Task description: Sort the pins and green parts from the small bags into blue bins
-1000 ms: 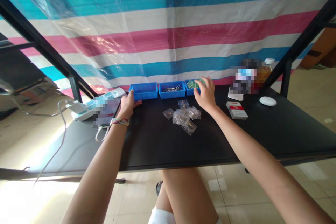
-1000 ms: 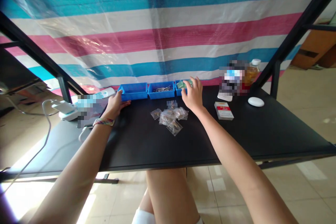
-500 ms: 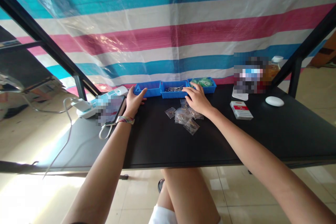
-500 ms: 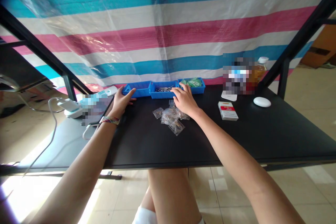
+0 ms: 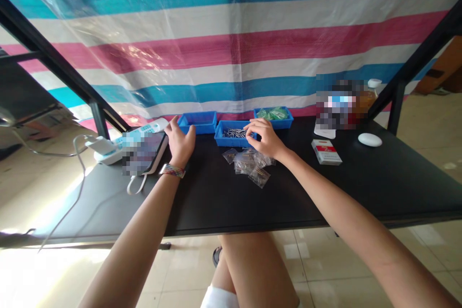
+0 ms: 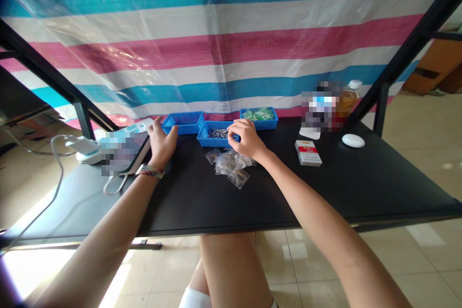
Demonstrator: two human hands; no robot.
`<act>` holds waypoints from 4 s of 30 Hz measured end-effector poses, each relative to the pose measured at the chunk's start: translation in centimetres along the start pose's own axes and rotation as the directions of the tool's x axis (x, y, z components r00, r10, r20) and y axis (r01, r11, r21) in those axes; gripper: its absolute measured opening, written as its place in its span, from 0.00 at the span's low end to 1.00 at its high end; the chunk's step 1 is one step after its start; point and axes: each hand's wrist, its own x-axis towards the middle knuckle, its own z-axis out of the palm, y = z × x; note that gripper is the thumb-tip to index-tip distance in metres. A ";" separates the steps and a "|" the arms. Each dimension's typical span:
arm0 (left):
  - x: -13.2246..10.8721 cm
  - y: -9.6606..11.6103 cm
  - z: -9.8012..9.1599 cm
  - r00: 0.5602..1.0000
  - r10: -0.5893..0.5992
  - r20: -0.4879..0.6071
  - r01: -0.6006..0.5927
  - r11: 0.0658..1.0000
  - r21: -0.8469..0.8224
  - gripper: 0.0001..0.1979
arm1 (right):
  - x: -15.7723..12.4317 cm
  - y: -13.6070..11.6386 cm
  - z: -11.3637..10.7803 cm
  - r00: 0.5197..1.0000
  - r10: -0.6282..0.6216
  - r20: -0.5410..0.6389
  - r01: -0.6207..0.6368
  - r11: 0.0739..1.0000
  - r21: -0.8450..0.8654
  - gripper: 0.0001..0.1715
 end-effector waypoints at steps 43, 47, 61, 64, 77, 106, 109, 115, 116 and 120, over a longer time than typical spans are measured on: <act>-4.0 5.4 0.2 0.990 0.047 0.131 0.037 0.816 -0.576 0.22 | 1.0 -0.7 -1.7 0.708 0.549 0.444 -0.601 0.137 0.788 0.31; -3.7 5.2 0.1 0.987 0.084 0.140 0.027 0.762 -0.647 0.20 | 1.0 -1.0 -2.9 0.729 0.469 0.499 -0.623 0.152 0.768 0.24; -7.9 7.7 0.4 0.418 0.711 0.566 -0.568 0.691 -0.448 0.33 | -1.5 -3.4 -8.8 0.754 0.649 0.102 -0.351 0.267 0.897 0.22; -9.2 8.9 1.6 0.231 0.725 0.649 -0.683 0.596 -0.422 0.44 | -4.1 -4.5 -9.8 0.715 0.699 0.003 -0.327 0.331 0.885 0.23; -8.9 8.8 3.2 0.362 0.678 0.640 -0.735 0.629 -0.251 0.17 | -12.2 -7.1 -8.2 0.551 0.818 -0.165 -0.353 0.407 0.843 0.29; -8.2 7.3 2.8 0.743 0.441 0.504 -0.157 0.846 -0.509 0.17 | -10.2 -9.0 -5.2 0.967 0.187 -0.173 -0.221 0.954 -0.203 0.31; -8.9 7.5 2.3 0.669 0.575 0.471 -0.372 0.807 -0.458 0.16 | -10.4 -8.7 -5.1 0.974 0.152 -0.166 -0.193 0.944 -0.267 0.33; -10.2 8.4 1.1 0.496 0.715 0.494 -0.630 0.687 -0.362 0.32 | -11.0 -8.4 -5.1 0.983 0.110 -0.149 -0.159 0.914 -0.373 0.35; -10.3 8.5 1.0 0.470 0.722 0.507 -0.644 0.674 -0.362 0.33 | -11.1 -8.4 -5.1 0.983 0.107 -0.149 -0.157 0.909 -0.387 0.35; -10.5 8.8 0.8 0.358 0.742 0.567 -0.692 0.618 -0.372 0.41 | -11.5 -8.0 -5.5 0.985 0.097 -0.144 -0.150 0.894 -0.423 0.35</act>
